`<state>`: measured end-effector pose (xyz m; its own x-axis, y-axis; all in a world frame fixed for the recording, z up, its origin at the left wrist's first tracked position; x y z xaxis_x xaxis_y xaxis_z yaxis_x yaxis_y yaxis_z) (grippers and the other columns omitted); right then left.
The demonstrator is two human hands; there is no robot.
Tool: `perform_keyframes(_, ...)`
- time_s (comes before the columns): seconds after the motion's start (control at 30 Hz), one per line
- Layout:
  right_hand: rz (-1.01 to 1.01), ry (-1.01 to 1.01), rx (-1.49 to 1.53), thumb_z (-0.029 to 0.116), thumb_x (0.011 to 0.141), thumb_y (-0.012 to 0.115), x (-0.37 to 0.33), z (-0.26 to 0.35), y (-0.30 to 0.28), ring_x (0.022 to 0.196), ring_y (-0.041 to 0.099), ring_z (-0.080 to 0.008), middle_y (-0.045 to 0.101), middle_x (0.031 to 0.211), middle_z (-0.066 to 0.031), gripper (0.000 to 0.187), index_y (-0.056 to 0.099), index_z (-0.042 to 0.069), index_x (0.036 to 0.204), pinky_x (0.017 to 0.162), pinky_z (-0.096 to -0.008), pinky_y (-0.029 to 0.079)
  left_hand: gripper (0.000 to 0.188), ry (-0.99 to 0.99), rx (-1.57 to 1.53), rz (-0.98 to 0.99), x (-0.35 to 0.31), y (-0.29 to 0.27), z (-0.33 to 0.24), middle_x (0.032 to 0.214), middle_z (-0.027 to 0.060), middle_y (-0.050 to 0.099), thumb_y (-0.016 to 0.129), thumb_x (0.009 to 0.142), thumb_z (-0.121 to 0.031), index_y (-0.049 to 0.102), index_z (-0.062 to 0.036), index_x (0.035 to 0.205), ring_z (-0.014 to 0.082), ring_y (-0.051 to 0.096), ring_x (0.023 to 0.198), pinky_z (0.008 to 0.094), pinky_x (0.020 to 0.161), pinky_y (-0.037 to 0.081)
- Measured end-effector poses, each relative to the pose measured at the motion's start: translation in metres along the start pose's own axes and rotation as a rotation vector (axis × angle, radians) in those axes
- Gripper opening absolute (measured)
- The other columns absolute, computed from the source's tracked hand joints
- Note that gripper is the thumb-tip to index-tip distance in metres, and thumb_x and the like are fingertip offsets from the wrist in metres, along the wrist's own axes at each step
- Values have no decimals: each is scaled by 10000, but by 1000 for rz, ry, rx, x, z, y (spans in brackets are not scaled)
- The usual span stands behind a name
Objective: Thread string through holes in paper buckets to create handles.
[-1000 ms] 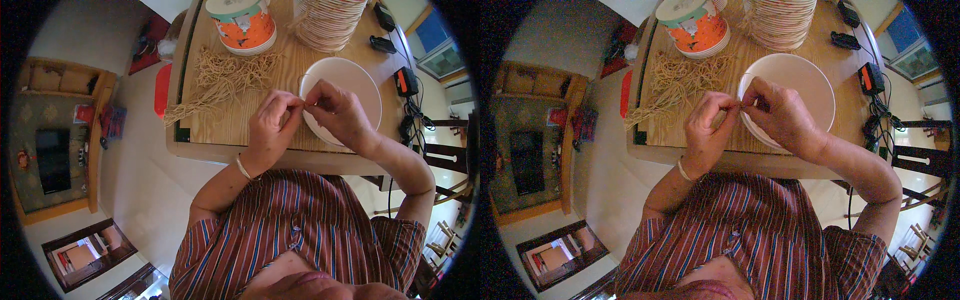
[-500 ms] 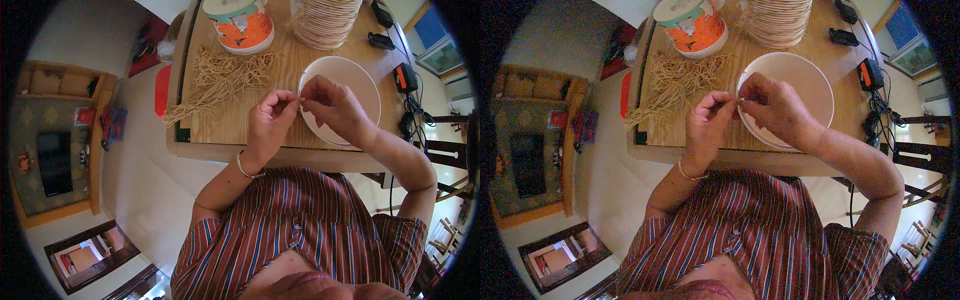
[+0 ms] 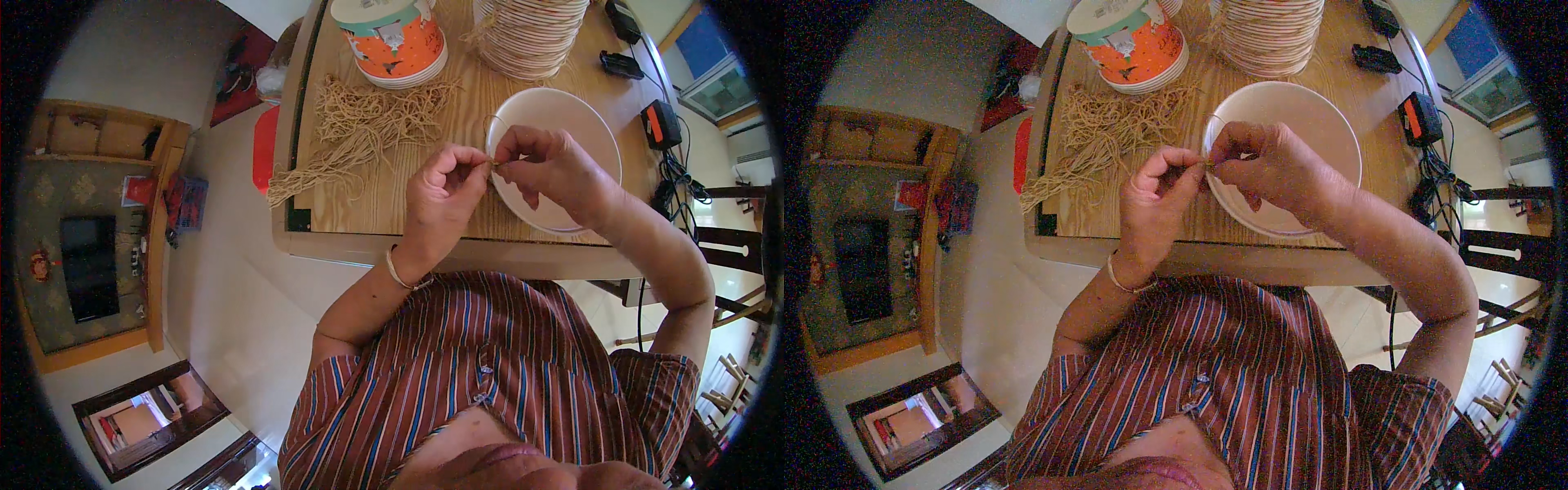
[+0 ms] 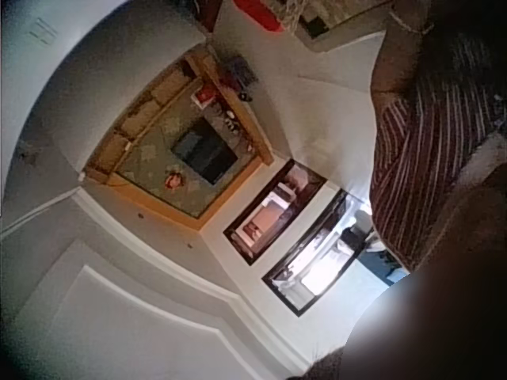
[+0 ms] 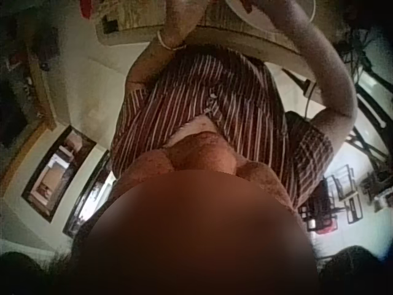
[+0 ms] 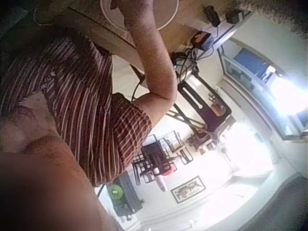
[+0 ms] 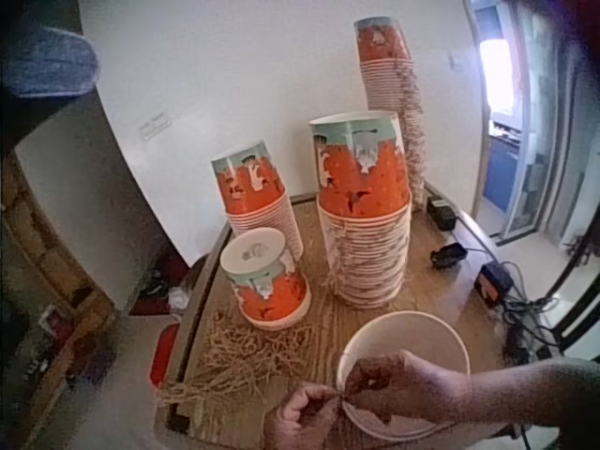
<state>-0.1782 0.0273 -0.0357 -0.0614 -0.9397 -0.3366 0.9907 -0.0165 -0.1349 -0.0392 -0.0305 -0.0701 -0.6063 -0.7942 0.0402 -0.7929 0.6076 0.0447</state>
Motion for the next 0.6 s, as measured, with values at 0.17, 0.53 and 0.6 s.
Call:
perform_keyframes(0.17,48,-18,46,35,850,625,1,-1,-2,580,515,-46,574,780,-3,95,611,22,944,489,-197,422,96,285,256,4,2,-3,-23,860,17,614,661,866,-7,633,-24,955,95,595,771,239,690,489)
perform_keyframes(0.53,-20,-38,-27,91,872,630,0,2,-3,559,507,-57,588,725,-6,74,631,17,883,455,-224,425,163,526,712,123,5,4,-59,843,83,608,691,789,21,636,-47,927,226,637,780,300,693,519)
perform_keyframes(0.6,-6,-49,-13,88,871,628,3,-2,-5,561,505,-56,589,727,-6,71,633,19,887,460,-222,424,162,433,613,140,10,3,-52,831,52,623,692,803,7,637,-44,947,178,629,723,289,654,518)
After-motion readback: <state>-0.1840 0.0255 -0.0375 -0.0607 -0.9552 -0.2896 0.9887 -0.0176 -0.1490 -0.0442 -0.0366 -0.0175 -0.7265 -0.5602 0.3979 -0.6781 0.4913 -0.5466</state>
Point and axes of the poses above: each hand's wrist, its own x-axis towards the middle knuckle, its own y-axis out of the palm, z = x × y, the point moved 6 cm from there along x, towards the middle knuckle
